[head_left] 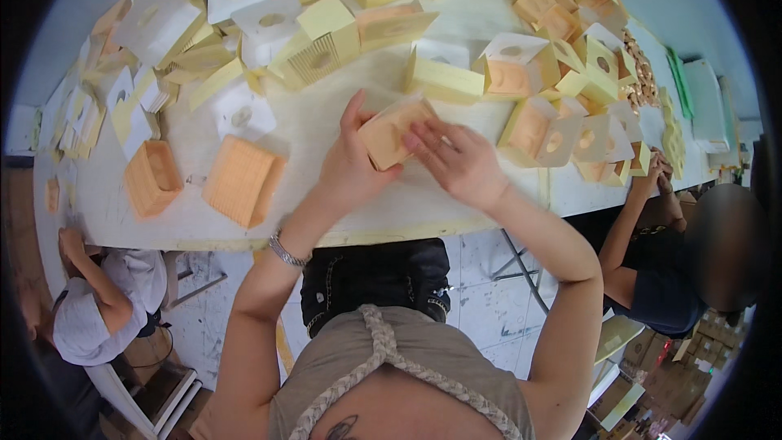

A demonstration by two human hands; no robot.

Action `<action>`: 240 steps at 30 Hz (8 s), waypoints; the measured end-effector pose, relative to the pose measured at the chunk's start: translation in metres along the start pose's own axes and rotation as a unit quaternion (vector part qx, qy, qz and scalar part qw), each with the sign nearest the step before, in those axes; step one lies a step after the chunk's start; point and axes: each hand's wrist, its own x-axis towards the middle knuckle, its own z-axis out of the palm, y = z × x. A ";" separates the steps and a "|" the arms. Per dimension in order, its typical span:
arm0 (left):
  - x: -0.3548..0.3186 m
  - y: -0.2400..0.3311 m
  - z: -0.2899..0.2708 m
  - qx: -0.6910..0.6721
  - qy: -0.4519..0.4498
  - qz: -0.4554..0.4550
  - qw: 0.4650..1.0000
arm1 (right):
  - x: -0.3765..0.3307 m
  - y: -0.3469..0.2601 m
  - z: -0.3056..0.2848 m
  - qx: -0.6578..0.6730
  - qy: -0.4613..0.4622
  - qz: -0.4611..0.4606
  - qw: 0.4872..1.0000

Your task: The person folds yellow and white paper pieces into small box shapes and places them on a table. They repeatedly pick up flat paper components, fold them into boxes, and set them aside among other completed units.

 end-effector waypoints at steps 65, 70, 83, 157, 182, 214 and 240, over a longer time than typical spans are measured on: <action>0.103 0.022 0.009 0.054 -0.099 0.039 0.993 | -0.008 0.082 -0.021 -0.089 -0.109 0.101 0.985; 0.101 0.042 -0.003 0.177 -0.057 0.098 0.978 | -0.009 0.090 -0.024 0.025 -0.163 0.151 0.975; 0.128 0.038 -0.051 0.406 0.192 0.218 0.866 | 0.003 0.337 -0.008 -0.080 -0.354 0.514 0.777; -0.085 0.020 -0.016 -0.005 0.153 0.175 0.973 | -0.063 -0.035 -0.048 0.199 0.141 0.364 0.899; -0.044 0.010 -0.023 0.104 -0.058 -0.034 0.992 | 0.003 0.000 -0.060 0.522 -0.161 0.215 0.810; -0.070 0.103 -0.033 -0.110 0.041 0.259 0.959 | -0.008 -0.089 -0.063 0.586 0.155 0.191 0.772; -0.026 -0.005 -0.040 0.036 -0.021 0.000 0.999 | 0.040 -0.060 -0.052 0.114 -0.068 0.230 0.964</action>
